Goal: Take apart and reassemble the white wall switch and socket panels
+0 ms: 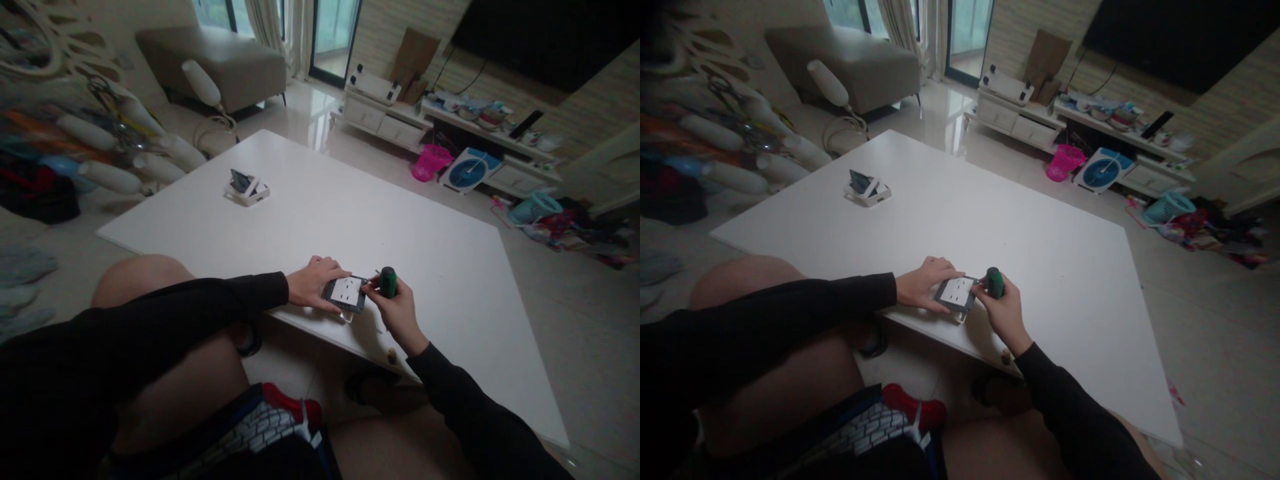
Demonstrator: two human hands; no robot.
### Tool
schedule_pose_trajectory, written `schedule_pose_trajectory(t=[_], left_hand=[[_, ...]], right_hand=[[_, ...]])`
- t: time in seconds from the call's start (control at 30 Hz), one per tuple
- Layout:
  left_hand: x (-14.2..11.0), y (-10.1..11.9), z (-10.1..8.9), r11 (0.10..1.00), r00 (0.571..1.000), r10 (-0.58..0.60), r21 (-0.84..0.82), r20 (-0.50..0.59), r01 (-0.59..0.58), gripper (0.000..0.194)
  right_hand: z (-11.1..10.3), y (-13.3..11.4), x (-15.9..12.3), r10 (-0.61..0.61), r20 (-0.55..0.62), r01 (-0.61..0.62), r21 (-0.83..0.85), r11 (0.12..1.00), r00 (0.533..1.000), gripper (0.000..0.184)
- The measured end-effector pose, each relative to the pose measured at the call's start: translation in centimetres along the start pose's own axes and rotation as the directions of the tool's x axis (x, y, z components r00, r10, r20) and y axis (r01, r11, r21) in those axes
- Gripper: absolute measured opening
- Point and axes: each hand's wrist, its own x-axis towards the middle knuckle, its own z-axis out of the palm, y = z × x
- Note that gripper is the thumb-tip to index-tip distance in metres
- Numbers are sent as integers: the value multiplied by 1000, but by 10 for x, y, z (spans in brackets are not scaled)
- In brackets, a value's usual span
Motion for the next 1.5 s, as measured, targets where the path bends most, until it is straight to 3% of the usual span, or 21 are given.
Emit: schedule_pose_trajectory(t=[0.1,0.33,0.6,0.8,1.0,1.2,1.37,1.5], left_hand=[[0,-1,0,1000,1000,11,5,-4,-11,82],[0,-1,1,1000,1000,-12,-2,15,12,79],[1,0,0,1000,1000,-14,-10,-5,14,79],[1,2,-5,1000,1000,-5,-20,19,6,78],[3,1,-4,994,998,6,-113,57,0,77],[0,4,-5,985,988,88,-161,127,-67,75],[2,6,-12,987,977,140,-105,158,-125,78],[3,6,-15,986,973,150,-99,176,-134,77]], right_hand=[[0,0,0,16,-11,-16,18,1000,1000,25],[-2,-5,-4,-114,53,118,-71,991,992,15],[-1,-3,-4,-113,-10,112,-30,993,994,13],[-10,-11,-8,-289,190,322,-174,931,938,3],[-4,-9,-4,-175,-25,172,-106,979,984,11],[-2,-9,-5,-140,24,140,-40,989,990,16],[-3,-6,-4,-54,65,51,41,998,996,23],[-4,-9,-6,-114,94,114,10,993,989,19]])
